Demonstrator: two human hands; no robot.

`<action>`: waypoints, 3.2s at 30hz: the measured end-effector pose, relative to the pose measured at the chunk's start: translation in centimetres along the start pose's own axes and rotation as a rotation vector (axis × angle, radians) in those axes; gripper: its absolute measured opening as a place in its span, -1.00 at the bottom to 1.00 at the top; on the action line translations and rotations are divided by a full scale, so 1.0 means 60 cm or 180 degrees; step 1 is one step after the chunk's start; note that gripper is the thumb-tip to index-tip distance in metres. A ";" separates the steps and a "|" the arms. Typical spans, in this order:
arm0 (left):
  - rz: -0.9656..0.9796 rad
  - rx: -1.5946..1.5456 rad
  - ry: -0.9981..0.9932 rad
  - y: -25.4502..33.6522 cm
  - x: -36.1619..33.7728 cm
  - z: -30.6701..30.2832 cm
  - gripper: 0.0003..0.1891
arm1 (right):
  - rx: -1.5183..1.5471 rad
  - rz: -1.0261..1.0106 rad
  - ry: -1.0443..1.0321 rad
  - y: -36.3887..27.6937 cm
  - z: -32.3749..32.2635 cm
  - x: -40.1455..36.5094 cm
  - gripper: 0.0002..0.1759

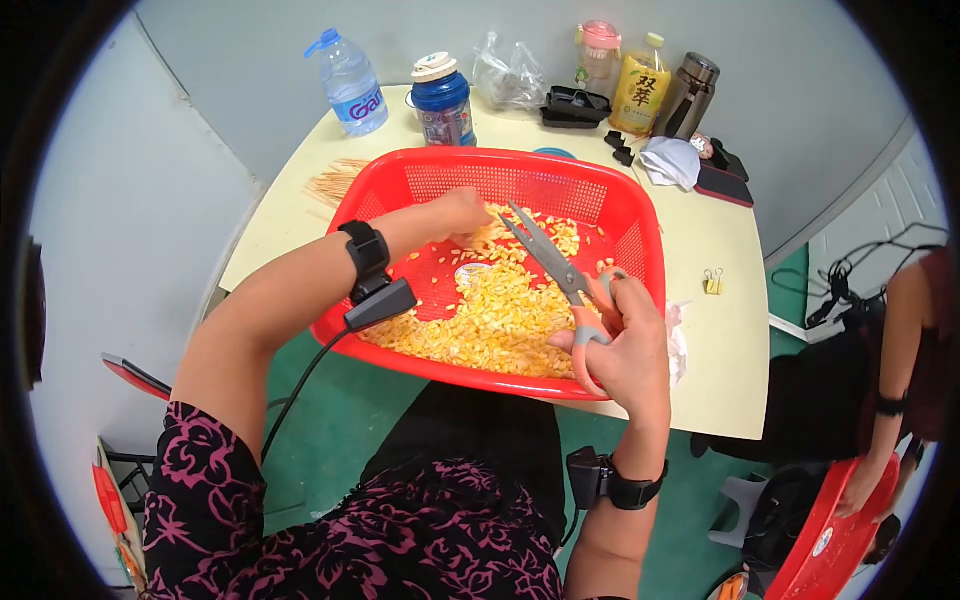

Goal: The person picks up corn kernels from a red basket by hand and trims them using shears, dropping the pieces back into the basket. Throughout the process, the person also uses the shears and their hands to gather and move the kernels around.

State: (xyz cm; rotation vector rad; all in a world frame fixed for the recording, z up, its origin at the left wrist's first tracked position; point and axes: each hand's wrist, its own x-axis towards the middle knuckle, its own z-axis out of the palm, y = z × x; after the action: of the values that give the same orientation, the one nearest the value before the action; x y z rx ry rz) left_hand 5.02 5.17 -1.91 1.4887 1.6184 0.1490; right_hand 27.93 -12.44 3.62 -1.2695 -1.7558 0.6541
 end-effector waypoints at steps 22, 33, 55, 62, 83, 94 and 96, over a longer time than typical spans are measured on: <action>0.0593 0.2121 -0.1704 -0.037 -0.129 -0.067 -0.80 | -0.0208 0.0149 0.0071 0.009 0.002 -0.001 -0.40; 0.0169 0.2624 -0.2355 -0.048 -0.133 -0.032 -0.83 | -0.0294 0.0117 0.0046 0.012 0.002 0.001 -0.42; 0.0857 0.1124 -0.2003 -0.068 -0.119 -0.072 -0.78 | -0.0414 0.0098 0.0070 0.007 0.004 0.001 -0.44; 0.0673 0.2227 -0.1987 -0.072 -0.130 -0.050 -0.83 | -0.0427 0.0034 0.0101 0.006 0.005 0.001 -0.46; 0.0988 0.0796 -0.1584 -0.063 -0.132 -0.066 -0.78 | -0.0443 0.0175 0.0067 0.001 0.004 0.001 -0.47; 0.1494 0.2045 -0.1398 -0.067 -0.118 -0.044 -0.79 | -0.0306 0.0056 0.0125 0.004 0.006 0.000 -0.51; 0.1650 0.2324 -0.1244 -0.063 -0.122 -0.034 -0.83 | -0.0340 -0.0006 0.0166 0.005 0.007 0.000 -0.51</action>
State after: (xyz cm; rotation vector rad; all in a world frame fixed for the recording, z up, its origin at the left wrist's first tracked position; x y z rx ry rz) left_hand -0.13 -1.04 0.71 2.3011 0.9704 -0.4710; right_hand 27.75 -12.31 3.17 -1.3451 -1.7686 0.5273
